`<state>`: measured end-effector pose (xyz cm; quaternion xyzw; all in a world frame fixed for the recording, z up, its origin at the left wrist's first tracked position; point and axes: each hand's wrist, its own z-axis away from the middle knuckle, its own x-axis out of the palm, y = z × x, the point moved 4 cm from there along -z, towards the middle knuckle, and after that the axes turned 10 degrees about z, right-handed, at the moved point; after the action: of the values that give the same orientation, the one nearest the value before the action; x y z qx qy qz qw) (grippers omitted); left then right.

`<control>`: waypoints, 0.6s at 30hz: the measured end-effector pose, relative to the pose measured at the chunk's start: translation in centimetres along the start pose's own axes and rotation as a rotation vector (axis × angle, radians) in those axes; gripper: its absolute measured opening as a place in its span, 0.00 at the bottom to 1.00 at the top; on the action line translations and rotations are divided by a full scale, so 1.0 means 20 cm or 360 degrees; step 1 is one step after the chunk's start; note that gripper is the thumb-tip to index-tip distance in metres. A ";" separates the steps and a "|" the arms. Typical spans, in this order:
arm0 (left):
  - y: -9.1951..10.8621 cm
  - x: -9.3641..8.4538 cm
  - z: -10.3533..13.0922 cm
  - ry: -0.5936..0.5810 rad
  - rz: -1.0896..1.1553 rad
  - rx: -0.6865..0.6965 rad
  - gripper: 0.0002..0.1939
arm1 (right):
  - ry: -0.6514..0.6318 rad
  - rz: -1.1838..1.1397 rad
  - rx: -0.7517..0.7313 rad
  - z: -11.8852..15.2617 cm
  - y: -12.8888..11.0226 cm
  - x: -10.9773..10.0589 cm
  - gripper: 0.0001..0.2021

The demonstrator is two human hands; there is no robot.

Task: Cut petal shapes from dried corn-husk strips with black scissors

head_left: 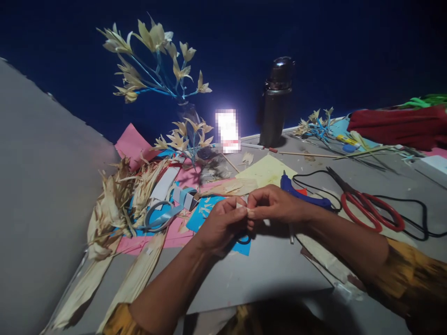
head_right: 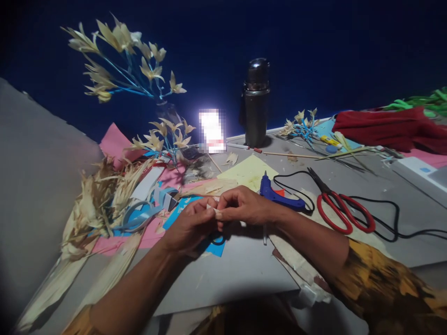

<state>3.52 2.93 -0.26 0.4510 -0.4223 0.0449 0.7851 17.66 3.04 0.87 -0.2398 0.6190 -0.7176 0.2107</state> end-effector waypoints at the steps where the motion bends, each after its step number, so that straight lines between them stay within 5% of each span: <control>1: 0.00 0.00 0.00 -0.0013 0.0021 -0.0019 0.16 | 0.0000 0.0002 -0.0013 0.00 -0.01 0.00 0.13; 6: 0.02 0.00 0.01 -0.0114 0.0188 -0.0092 0.17 | -0.0119 -0.0074 -0.0096 0.02 -0.05 0.01 0.13; 12: 0.02 -0.02 0.00 0.0031 -0.0159 0.0157 0.16 | 0.0066 0.0055 0.0049 0.00 0.00 0.00 0.12; 18: -0.01 -0.03 -0.01 0.0033 -0.0092 0.0105 0.12 | 0.0104 0.0261 0.0161 0.00 0.00 0.00 0.01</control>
<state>3.43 3.15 -0.90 0.4881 -0.3990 0.0408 0.7751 17.66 3.04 0.82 -0.1538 0.6061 -0.7357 0.2601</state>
